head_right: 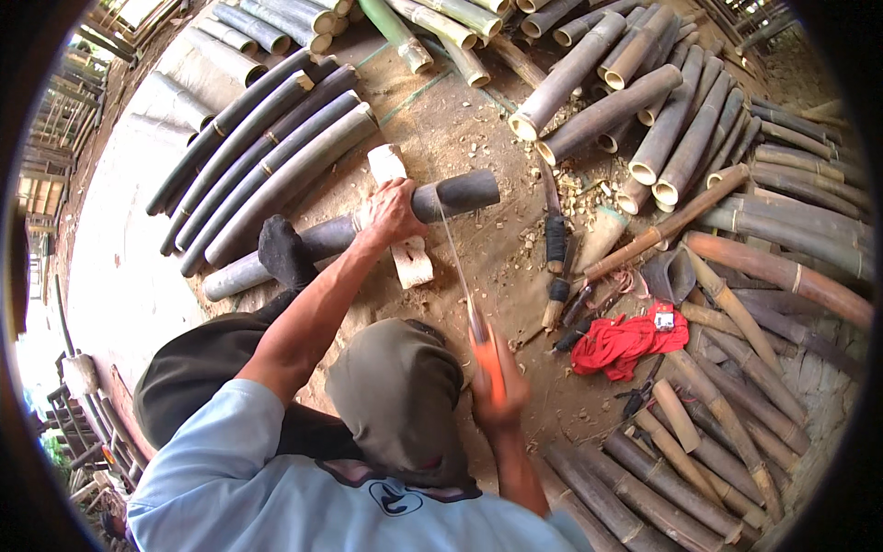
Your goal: The person saws a section of bamboo while sitting on the ground, then moves several other bamboo poles to the side.
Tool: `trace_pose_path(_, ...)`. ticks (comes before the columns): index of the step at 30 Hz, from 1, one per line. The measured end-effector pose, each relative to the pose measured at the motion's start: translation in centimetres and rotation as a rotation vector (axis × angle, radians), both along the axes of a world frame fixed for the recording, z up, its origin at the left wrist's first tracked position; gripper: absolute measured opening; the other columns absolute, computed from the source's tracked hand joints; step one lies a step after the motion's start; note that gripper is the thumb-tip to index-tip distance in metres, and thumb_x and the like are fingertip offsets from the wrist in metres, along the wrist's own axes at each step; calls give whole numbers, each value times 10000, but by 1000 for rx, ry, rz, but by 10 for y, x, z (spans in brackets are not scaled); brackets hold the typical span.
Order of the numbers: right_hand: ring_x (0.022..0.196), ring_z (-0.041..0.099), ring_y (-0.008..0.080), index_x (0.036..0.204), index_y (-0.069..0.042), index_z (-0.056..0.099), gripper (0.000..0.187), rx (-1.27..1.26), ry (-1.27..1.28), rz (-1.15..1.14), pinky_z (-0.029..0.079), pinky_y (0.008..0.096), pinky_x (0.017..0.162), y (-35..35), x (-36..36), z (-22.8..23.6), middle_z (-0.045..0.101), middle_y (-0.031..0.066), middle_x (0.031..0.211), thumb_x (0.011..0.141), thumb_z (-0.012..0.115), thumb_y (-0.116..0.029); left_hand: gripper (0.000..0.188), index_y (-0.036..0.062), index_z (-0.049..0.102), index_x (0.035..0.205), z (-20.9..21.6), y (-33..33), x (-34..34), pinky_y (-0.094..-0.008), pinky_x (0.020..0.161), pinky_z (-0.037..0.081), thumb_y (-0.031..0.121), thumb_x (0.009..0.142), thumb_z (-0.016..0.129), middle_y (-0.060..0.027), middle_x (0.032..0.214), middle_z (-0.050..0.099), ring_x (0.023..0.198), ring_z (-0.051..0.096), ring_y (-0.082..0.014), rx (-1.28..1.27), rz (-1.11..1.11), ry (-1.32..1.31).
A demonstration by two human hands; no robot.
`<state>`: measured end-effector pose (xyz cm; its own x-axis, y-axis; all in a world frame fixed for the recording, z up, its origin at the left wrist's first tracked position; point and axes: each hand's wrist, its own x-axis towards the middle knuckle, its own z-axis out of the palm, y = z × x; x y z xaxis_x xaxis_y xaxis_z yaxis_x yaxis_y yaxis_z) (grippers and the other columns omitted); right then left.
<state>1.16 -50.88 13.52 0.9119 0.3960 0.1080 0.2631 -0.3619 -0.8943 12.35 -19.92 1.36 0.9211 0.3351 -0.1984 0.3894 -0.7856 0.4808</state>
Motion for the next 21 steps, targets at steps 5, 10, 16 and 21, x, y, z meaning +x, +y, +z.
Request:
trace_pose_path(5, 943, 727, 301, 1307, 61, 600, 358, 2, -189, 50, 570, 385, 792, 9, 31, -31, 707, 246, 1116, 1009, 527, -124, 659, 66, 664, 1076, 9, -15, 7, -576, 982, 430, 239, 487, 905, -98, 1173, 620, 1218, 535, -346, 18, 21, -74)
trace_pose_path(10, 925, 721, 335, 1350, 46, 584, 397, 8, -112, 19, 560, 393, 759, 52, 61, -15, 693, 262, 1059, 1003, 542, -143, 674, 111, 699, 1121, -1, -14, 7, -557, 969, 458, 301, 502, 890, -133, 1184, 579, 1205, 522, -352, 31, 12, -58)
trace_pose_path(16, 1059, 721, 323, 1349, 57, 587, 411, -117, -43, 75, 573, 384, 834, -17, -15, 14, 700, 244, 1179, 1006, 534, -164, 660, 105, 695, 1103, 6, 0, 0, -550, 981, 437, 291, 497, 877, -114, 1127, 591, 1175, 542, -350, 99, 37, -17)
trace_pose_path(21, 839, 722, 324, 1319, 86, 581, 400, 68, -102, -45, 558, 396, 741, 78, 94, -16, 705, 252, 970, 977, 619, -119, 674, 107, 703, 1087, 3, -23, 18, -541, 1016, 401, 325, 475, 883, -107, 1144, 614, 1203, 543, -334, 81, 6, -45)
